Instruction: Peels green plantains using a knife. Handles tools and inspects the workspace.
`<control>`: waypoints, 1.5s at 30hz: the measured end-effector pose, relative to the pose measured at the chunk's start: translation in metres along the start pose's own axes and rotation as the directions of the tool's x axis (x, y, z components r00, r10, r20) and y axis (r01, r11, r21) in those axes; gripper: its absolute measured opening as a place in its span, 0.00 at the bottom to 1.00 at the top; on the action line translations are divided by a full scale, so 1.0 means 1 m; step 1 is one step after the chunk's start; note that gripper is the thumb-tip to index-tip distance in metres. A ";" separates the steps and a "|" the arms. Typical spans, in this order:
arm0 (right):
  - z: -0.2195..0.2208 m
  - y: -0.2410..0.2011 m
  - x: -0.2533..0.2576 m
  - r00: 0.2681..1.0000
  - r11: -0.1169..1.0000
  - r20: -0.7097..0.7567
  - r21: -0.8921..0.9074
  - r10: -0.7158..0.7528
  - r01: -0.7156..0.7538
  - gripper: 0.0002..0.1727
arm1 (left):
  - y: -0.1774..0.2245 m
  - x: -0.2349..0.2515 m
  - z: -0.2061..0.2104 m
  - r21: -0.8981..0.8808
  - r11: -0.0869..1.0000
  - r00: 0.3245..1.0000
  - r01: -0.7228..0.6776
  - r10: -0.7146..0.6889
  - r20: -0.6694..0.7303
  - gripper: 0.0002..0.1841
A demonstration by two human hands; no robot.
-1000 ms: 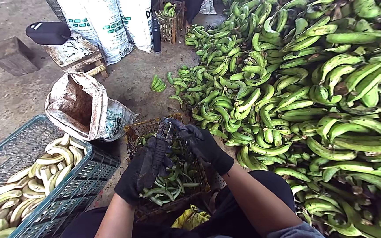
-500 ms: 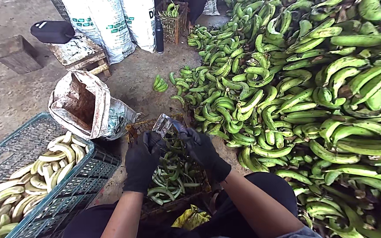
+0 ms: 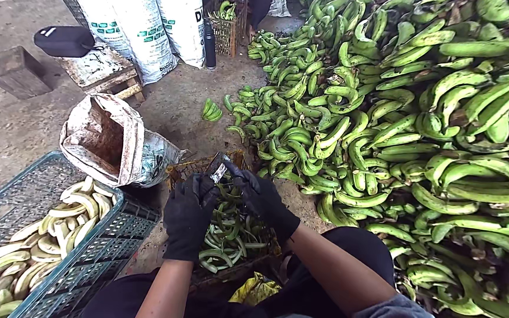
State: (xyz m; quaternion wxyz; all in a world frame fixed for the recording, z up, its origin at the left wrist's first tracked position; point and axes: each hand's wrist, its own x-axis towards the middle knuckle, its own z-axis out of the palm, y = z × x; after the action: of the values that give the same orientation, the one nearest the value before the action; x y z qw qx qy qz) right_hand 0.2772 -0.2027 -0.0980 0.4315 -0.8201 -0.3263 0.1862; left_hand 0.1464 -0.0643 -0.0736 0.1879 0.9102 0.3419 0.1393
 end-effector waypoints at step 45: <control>-0.017 0.005 0.001 0.972 0.938 0.206 0.344 -0.113 0.036 0.15 | -0.017 0.004 -0.014 -0.804 0.210 0.729 0.557 0.340 0.594 0.23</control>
State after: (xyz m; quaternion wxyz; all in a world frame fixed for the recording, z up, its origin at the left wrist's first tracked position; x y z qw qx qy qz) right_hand 0.2894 -0.2137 -0.0927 0.5331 -0.6950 -0.3668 0.3134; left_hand 0.1348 -0.0463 -0.0675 0.8310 0.5338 0.1526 -0.0328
